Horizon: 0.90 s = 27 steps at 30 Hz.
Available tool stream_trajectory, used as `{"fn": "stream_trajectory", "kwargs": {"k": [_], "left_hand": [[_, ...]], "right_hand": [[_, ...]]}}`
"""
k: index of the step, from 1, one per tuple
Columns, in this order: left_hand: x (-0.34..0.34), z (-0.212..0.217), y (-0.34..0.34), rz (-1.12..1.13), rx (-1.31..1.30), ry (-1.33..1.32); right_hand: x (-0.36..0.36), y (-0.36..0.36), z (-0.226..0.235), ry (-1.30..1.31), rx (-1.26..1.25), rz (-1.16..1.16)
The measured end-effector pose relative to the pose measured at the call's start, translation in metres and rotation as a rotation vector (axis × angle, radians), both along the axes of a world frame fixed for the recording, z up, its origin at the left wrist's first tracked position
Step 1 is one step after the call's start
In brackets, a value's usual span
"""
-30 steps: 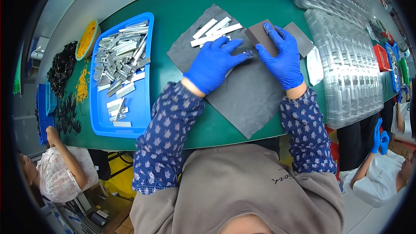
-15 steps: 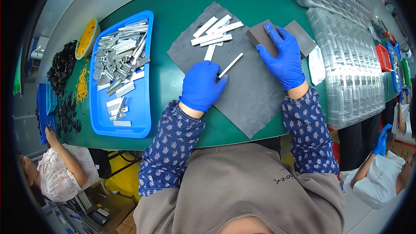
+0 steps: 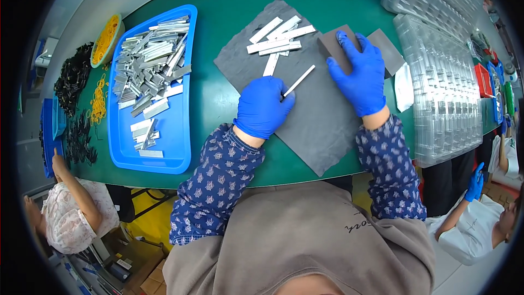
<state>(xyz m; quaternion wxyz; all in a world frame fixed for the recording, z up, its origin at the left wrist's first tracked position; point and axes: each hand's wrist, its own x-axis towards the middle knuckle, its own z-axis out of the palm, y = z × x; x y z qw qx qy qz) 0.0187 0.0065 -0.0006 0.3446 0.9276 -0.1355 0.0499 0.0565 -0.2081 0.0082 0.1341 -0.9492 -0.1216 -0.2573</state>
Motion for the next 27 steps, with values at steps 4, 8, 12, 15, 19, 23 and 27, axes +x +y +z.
{"fn": "stream_trajectory", "kwargs": {"k": [4, 8, 12, 15, 19, 23, 27], "left_hand": [[-0.001, -0.004, 0.001, 0.001, 0.041, -0.062], [0.000, 0.001, 0.004, -0.010, 0.010, 0.033], [-0.003, 0.003, 0.008, -0.034, -0.083, 0.018], [-0.001, 0.006, 0.011, -0.027, -0.190, 0.178], [-0.003, 0.001, 0.013, -0.055, -0.142, 0.067], [-0.002, 0.006, 0.013, -0.148, -0.053, 0.020], [-0.006, 0.002, 0.014, -0.106, 0.063, -0.069]], "right_hand": [[-0.020, 0.029, 0.002, 0.030, 0.094, 0.236], [-0.002, 0.013, 0.001, 0.096, -0.015, 0.091], [-0.002, -0.002, -0.009, 0.072, 0.120, 0.042], [-0.002, -0.002, -0.008, 0.072, 0.178, 0.090], [-0.001, -0.003, -0.006, 0.071, 0.195, 0.075], [-0.001, -0.007, -0.006, 0.092, 0.232, 0.089], [0.000, -0.008, -0.007, 0.102, 0.244, 0.094]]}}
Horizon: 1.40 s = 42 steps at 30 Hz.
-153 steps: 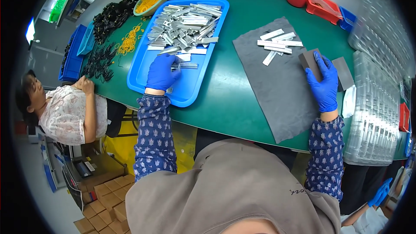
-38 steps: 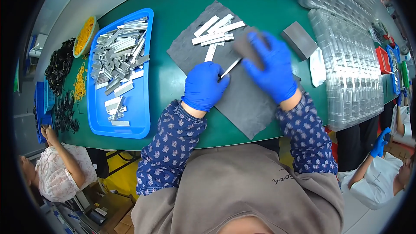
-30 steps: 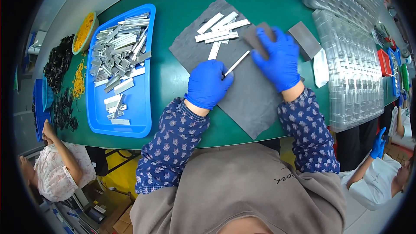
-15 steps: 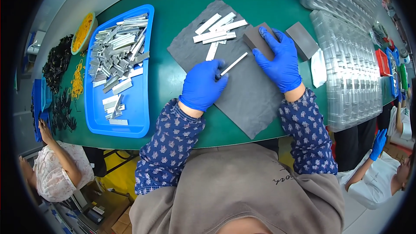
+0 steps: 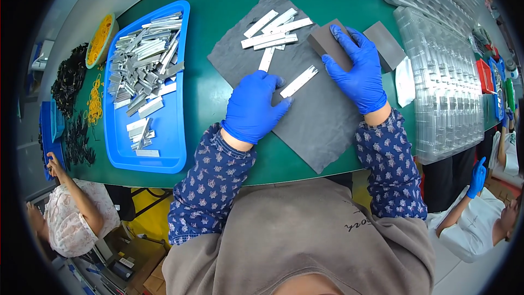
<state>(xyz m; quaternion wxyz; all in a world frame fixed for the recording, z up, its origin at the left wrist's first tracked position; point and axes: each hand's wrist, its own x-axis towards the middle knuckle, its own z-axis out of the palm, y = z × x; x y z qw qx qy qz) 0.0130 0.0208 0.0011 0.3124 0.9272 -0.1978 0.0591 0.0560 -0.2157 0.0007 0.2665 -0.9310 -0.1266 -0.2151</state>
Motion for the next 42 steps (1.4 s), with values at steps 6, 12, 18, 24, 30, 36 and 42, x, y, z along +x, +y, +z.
{"fn": "stream_trajectory", "kwargs": {"k": [6, 12, 18, 24, 30, 36, 42], "left_hand": [[0.002, 0.000, -0.006, 0.037, -0.013, 0.044], [0.003, -0.001, -0.006, 0.023, -0.103, 0.053], [0.004, -0.006, -0.012, 0.125, -0.043, 0.029], [0.005, -0.012, -0.010, 0.106, -0.080, 0.003], [0.008, -0.011, -0.012, 0.163, -0.166, 0.101], [0.009, -0.011, -0.008, 0.136, -0.073, 0.037], [0.008, -0.004, -0.012, 0.157, -0.141, 0.144]], "right_hand": [[-0.001, 0.002, -0.001, 0.002, -0.010, 0.028], [-0.002, 0.001, 0.001, 0.000, 0.005, 0.034], [-0.011, 0.014, 0.004, -0.013, -0.038, 0.091], [-0.023, 0.039, 0.008, -0.038, -0.214, 0.227], [-0.012, 0.033, 0.006, -0.030, -0.230, 0.085], [-0.018, 0.042, 0.008, -0.083, -0.278, 0.138], [0.000, 0.006, 0.007, -0.057, -0.047, -0.047]]}}
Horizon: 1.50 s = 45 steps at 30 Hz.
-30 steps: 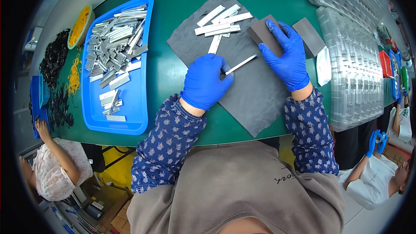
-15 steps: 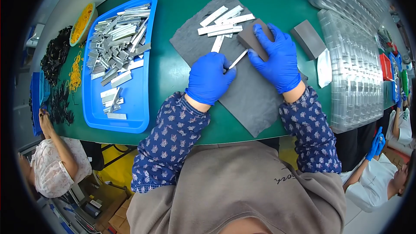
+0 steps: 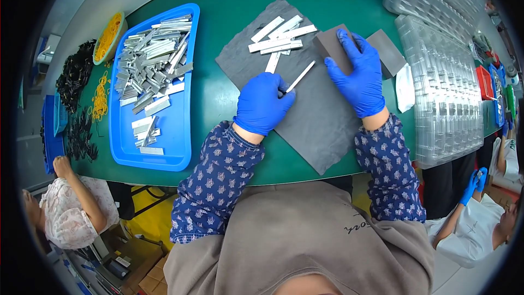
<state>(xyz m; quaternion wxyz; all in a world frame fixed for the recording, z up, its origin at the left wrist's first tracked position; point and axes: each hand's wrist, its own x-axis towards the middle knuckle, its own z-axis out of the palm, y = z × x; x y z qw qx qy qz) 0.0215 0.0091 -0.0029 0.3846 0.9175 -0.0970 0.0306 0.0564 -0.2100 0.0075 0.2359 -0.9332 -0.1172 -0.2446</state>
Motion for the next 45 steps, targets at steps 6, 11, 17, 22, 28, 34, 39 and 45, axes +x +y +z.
{"fn": "stream_trajectory", "kwargs": {"k": [6, 11, 17, 22, 28, 34, 39, 45], "left_hand": [[0.017, 0.013, 0.006, -0.121, -0.151, -0.004], [0.053, 0.024, -0.014, -0.502, 0.394, -0.552], [0.045, 0.019, -0.015, -0.318, 0.322, -0.355], [0.009, 0.007, -0.013, -0.189, 0.205, -0.106], [0.003, -0.002, -0.011, -0.096, 0.030, -0.123], [-0.001, -0.003, -0.007, -0.114, 0.053, -0.161], [0.003, -0.003, -0.011, -0.105, 0.026, -0.076], [0.002, -0.003, -0.008, -0.077, 0.076, -0.114]], "right_hand": [[-0.005, -0.008, 0.008, -0.033, 0.150, 0.030], [-0.006, -0.014, 0.004, -0.071, 0.162, 0.056], [0.002, -0.020, -0.001, -0.060, 0.171, 0.053], [-0.004, -0.017, -0.001, -0.008, 0.061, 0.045], [-0.010, -0.004, 0.002, 0.050, -0.064, 0.030], [-0.018, 0.018, 0.005, 0.069, -0.193, 0.114], [0.000, -0.007, -0.004, -0.028, -0.214, -0.078], [-0.012, 0.020, -0.001, 0.031, -0.139, 0.171]]}}
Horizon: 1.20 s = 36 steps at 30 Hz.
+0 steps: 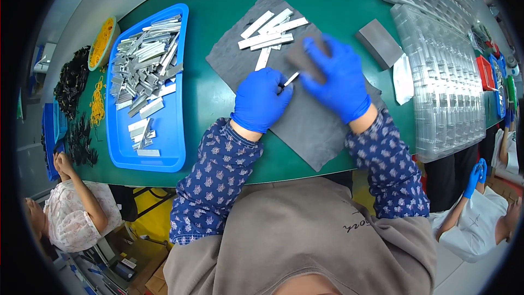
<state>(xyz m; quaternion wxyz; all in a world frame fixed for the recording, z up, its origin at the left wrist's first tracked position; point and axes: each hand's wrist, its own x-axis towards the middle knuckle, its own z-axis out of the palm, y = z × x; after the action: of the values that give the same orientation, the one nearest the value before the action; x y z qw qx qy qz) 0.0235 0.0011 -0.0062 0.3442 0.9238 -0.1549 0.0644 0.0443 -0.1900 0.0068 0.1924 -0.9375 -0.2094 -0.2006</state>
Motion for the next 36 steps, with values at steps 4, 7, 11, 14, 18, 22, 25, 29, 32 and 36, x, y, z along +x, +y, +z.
{"fn": "stream_trajectory", "kwargs": {"k": [4, 7, 11, 14, 18, 22, 25, 29, 32, 36], "left_hand": [[-0.009, 0.004, -0.002, -0.009, 0.219, -0.269], [-0.017, 0.012, 0.004, -0.104, 0.209, -0.195], [-0.020, 0.008, 0.008, -0.106, 0.053, -0.077], [-0.017, 0.001, 0.009, -0.097, 0.038, -0.072], [-0.014, -0.002, 0.009, -0.097, 0.004, -0.064], [-0.012, -0.003, 0.008, -0.099, -0.028, -0.126], [-0.012, -0.007, 0.008, -0.091, -0.046, -0.123], [-0.011, -0.009, 0.007, -0.094, -0.059, -0.143], [-0.012, -0.009, 0.007, -0.104, -0.062, -0.147], [-0.010, -0.013, 0.007, -0.108, -0.037, -0.176]], "right_hand": [[0.020, -0.043, -0.012, -0.011, 0.014, -0.220], [0.015, -0.043, -0.005, 0.014, 0.074, -0.217], [0.013, -0.045, -0.002, 0.049, 0.072, -0.133], [0.003, -0.043, 0.006, 0.077, 0.041, -0.141], [-0.026, -0.022, 0.025, 0.106, -0.030, -0.084], [-0.030, -0.012, 0.024, 0.145, -0.168, -0.115], [-0.040, 0.000, 0.025, 0.145, -0.200, -0.092], [-0.044, 0.003, 0.022, 0.068, -0.209, 0.017], [-0.024, -0.009, 0.009, 0.067, -0.137, -0.088], [-0.042, 0.009, -0.005, 0.029, -0.177, -0.056]]}}
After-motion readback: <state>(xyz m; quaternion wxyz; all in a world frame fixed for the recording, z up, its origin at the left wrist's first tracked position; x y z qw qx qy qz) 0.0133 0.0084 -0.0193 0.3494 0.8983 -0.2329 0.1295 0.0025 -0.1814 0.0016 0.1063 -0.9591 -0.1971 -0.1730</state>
